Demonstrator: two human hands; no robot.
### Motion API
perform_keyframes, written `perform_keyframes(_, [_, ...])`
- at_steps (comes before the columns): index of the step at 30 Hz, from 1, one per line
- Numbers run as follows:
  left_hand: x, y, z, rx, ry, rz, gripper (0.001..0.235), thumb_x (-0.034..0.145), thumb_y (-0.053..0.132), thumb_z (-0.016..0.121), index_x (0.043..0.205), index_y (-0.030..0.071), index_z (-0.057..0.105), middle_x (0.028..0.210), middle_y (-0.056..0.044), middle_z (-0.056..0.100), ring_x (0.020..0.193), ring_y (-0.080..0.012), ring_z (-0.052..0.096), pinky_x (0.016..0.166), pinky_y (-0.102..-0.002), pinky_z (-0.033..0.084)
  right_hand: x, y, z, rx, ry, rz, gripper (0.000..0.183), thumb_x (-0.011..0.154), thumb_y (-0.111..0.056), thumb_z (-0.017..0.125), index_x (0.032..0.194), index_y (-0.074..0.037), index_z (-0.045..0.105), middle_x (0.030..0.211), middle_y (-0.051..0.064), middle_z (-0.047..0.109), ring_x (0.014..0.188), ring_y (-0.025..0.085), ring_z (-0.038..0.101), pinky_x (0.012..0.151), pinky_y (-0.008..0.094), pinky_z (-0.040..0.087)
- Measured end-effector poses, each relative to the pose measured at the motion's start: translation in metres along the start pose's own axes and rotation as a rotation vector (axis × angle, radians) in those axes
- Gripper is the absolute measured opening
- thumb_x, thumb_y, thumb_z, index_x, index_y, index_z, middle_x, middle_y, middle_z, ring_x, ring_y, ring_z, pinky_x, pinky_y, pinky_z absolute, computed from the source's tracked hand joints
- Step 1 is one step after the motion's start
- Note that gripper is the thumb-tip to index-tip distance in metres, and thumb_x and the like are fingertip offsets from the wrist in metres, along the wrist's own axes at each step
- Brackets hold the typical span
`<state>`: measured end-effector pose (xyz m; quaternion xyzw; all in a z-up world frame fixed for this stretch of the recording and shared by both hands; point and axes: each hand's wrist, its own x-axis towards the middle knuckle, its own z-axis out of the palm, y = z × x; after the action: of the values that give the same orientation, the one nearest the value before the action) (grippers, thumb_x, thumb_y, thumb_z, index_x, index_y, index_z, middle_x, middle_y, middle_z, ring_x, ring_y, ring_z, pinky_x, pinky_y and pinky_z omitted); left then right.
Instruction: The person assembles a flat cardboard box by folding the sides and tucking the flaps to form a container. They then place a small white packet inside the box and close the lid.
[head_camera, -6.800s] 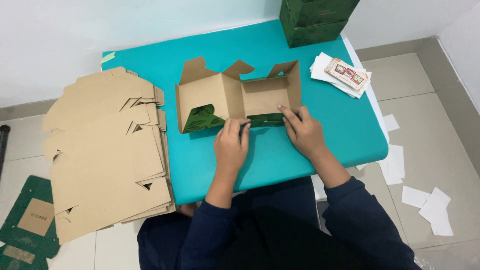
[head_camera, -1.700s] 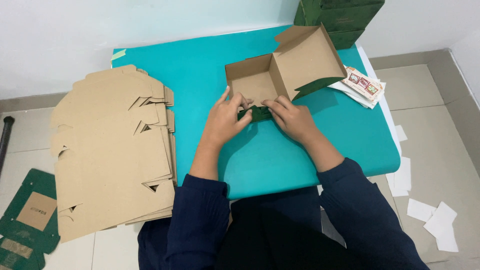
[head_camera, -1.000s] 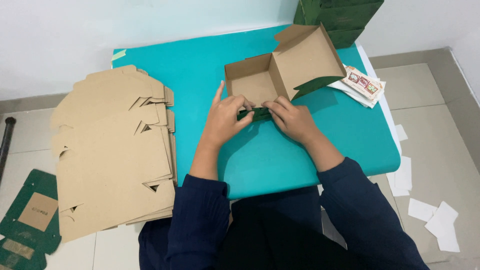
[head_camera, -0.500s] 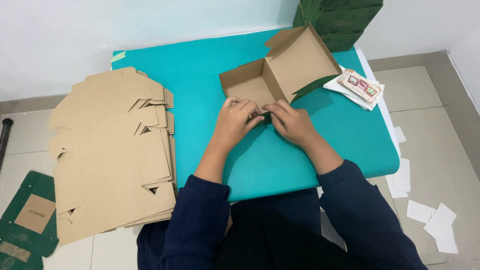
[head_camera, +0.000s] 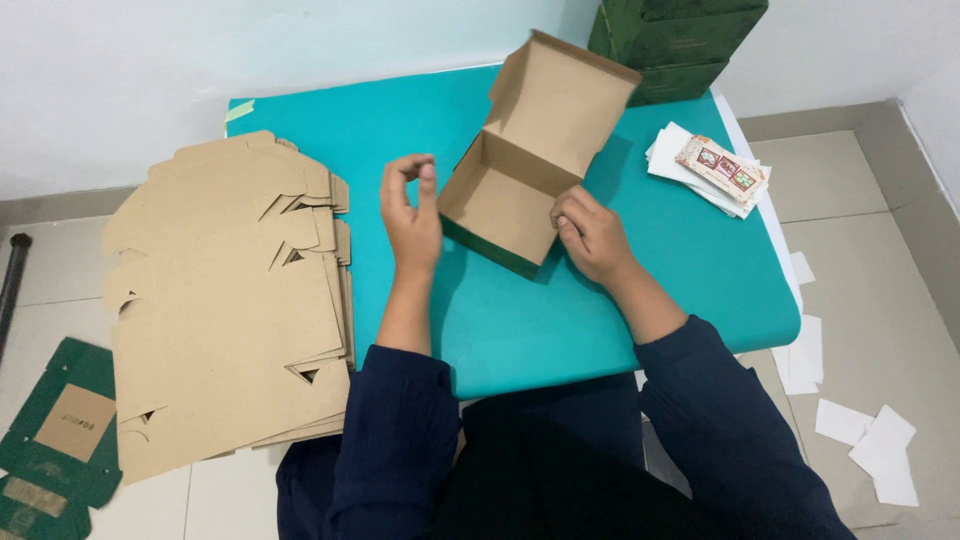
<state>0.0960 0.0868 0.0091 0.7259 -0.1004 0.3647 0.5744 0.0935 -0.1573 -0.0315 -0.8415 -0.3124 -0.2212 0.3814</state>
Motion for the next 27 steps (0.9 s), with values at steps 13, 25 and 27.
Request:
perform_keyframes(13, [-0.021,-0.039,0.014,-0.270,-0.538,-0.571,0.041,0.090,0.018,0.063,0.129,0.008,0.055,0.120,-0.016,0.061,0.115,-0.0270,0.056,0.102,-0.045,0.041,0.003,0.004,-0.013,0.278,0.043,0.006,0.030,0.097,-0.015,0.035,0.072,-0.009,0.052,0.071,0.005,0.048,0.061,0.021,0.047,0.056,0.031,0.040])
perform_keyframes(25, [-0.035,-0.081,0.024,-0.124,-0.394,-0.546,0.031,0.097,0.025,0.048,0.117,0.007,0.063,0.102,-0.017,0.065,0.100,-0.0236,0.059,0.091,-0.044,0.045,-0.013,0.013,-0.120,-0.606,0.057,0.485,0.025,0.093,0.005,0.054,0.116,0.008,0.063,0.113,0.026,0.059,0.103,0.040,0.061,0.079,0.045,0.052])
perform_keyframes(27, [-0.038,-0.085,0.027,-0.143,-0.361,-0.581,0.038,0.100,0.026,0.043,0.127,0.003,0.055,0.114,-0.020,0.061,0.110,-0.0279,0.054,0.098,-0.048,0.042,-0.031,0.046,-0.126,-0.869,-0.016,0.545,0.030,0.096,-0.006,0.056,0.123,0.003,0.063,0.121,0.023,0.058,0.110,0.036,0.060,0.083,0.041,0.051])
